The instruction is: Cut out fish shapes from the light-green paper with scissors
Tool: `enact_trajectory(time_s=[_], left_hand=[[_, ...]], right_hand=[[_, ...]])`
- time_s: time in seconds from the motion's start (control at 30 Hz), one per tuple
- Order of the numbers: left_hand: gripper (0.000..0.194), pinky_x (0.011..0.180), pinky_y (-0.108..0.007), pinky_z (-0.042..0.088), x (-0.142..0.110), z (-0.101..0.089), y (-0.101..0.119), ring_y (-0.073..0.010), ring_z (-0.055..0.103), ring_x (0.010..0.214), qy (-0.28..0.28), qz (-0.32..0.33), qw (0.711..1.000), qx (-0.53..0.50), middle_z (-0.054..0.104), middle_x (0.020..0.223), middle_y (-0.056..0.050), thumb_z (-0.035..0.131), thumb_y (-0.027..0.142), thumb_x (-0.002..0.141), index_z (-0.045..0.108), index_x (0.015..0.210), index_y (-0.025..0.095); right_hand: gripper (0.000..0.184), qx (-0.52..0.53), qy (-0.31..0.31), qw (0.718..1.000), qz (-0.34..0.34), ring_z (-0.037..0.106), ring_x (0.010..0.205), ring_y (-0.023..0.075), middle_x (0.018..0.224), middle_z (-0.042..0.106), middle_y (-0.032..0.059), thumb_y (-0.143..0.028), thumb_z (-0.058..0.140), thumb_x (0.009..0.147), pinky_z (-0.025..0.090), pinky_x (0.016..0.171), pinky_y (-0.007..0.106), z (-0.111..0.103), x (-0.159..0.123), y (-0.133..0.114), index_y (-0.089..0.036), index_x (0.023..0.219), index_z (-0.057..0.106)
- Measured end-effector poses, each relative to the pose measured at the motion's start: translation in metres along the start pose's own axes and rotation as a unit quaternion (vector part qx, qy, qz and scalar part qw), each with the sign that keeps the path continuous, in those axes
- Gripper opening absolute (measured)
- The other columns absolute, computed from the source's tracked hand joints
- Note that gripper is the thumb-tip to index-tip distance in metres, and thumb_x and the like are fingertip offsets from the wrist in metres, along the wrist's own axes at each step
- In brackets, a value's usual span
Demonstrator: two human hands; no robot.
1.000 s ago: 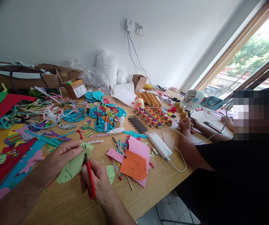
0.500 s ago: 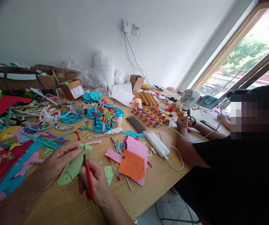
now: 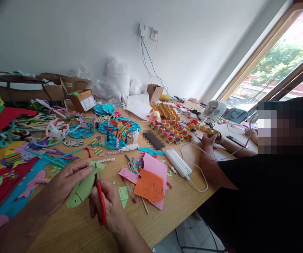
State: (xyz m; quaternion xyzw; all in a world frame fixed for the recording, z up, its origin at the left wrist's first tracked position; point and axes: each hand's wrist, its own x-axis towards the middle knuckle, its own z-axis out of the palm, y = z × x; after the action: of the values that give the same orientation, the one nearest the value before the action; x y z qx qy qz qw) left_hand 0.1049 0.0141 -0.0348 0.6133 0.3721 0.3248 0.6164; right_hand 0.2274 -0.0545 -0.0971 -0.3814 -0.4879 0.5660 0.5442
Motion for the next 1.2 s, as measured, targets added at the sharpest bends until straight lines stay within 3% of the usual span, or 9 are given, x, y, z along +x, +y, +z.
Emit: enact_trajectory(time_s=[0.5,0.87,1.2], left_hand=[[0.028,0.049,-0.02,0.032,0.0,-0.002,0.001,-0.01,0.035,0.054,-0.009,-0.001,1.0,-0.01,0.039,0.059,0.007,0.054,0.042,0.079,0.046,0.063,0.02],[0.03,0.05,-0.02,0.03,0.001,-0.007,-0.001,-0.01,0.032,0.056,-0.016,-0.009,1.0,0.013,0.035,0.059,0.008,0.054,0.041,0.078,0.039,0.061,0.021],[0.027,0.052,-0.022,0.034,-0.001,-0.013,-0.003,-0.0118,0.037,0.058,-0.018,-0.029,0.999,-0.006,0.041,0.062,0.006,0.06,0.041,0.078,0.047,0.064,0.021]], right_hand=[[0.057,-0.025,0.017,0.999,0.013,0.032,0.034,0.006,0.04,0.04,-0.0084,-0.074,0.05,0.082,0.021,0.037,0.019,0.001,0.001,-0.009,-0.02,0.064,0.043],[0.056,-0.028,0.006,0.999,0.026,0.032,0.034,0.0057,0.039,0.04,-0.0085,-0.072,0.051,0.083,0.02,0.037,0.018,0.0,-0.004,-0.005,-0.019,0.066,0.046],[0.06,-0.038,0.01,0.998,0.054,0.031,0.033,0.0057,0.041,0.041,-0.0079,-0.079,0.051,0.076,0.019,0.035,0.019,0.001,-0.002,-0.01,-0.021,0.065,0.044]])
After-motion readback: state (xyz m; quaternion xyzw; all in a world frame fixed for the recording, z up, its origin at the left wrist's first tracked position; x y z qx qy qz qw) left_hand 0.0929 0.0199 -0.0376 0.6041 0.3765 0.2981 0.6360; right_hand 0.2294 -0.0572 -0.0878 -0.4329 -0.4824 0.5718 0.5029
